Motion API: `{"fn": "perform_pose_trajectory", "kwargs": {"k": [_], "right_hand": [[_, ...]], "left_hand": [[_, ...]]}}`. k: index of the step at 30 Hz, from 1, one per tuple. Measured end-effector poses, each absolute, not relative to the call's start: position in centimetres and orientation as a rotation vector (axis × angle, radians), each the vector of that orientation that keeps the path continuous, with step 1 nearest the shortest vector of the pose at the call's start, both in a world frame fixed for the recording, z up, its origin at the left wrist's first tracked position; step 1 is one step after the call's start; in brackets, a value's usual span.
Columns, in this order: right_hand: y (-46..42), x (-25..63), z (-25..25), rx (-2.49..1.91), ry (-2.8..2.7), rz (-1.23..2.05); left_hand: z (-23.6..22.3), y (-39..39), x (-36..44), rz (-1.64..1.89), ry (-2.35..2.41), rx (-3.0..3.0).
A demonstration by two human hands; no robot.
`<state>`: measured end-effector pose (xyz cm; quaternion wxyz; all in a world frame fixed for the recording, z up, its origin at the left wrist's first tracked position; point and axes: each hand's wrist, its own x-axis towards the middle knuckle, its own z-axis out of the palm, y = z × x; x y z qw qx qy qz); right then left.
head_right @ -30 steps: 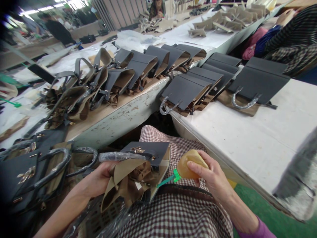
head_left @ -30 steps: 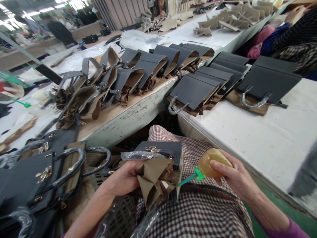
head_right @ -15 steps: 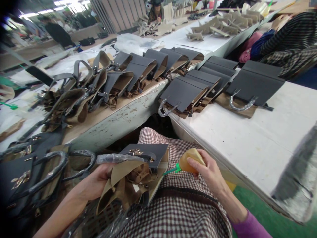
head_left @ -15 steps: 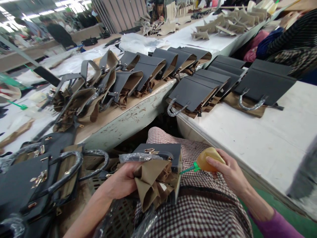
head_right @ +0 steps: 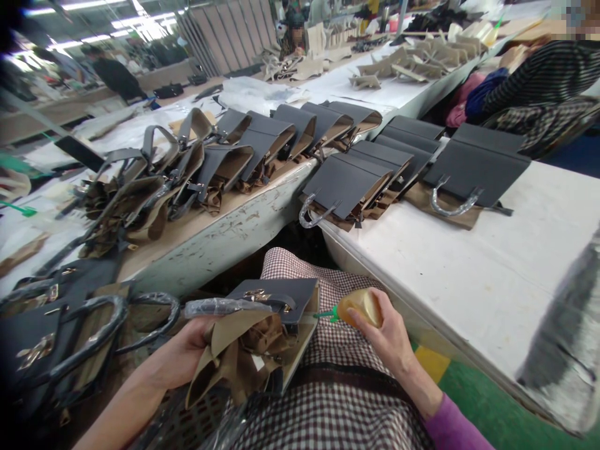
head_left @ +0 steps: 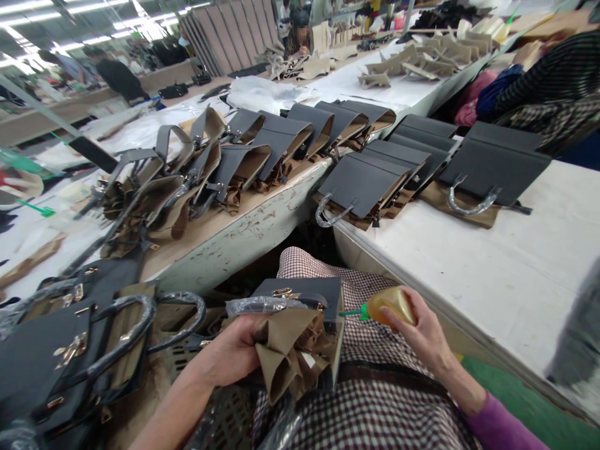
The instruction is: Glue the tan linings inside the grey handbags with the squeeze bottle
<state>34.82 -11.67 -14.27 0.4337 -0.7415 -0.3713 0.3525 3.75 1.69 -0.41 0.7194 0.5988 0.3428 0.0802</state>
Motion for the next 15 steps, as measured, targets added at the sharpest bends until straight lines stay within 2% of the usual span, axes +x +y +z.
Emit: {"fn": "perform_pose_trajectory", "kwargs": {"k": [3, 7, 12, 15], "right_hand": [[-12.3, 34.8, -14.5, -1.833, -1.048, 0.733], [-12.6, 34.8, -14.1, -1.799, -1.047, 0.694], [-12.3, 35.0, -13.2, -1.768, -0.657, 0.843], [-12.4, 35.2, -12.7, -1.547, -0.375, 0.925]], "left_hand": [[-0.5, 1.7, 3.7, 0.158, 0.759, 1.301], [-0.4, 2.0, 3.5, 0.150, 0.744, 1.318], [0.0, 3.1, 2.8, 0.195, 0.787, 1.519], [-0.1, 3.9, 2.3, 0.242, 0.796, 1.799]]}}
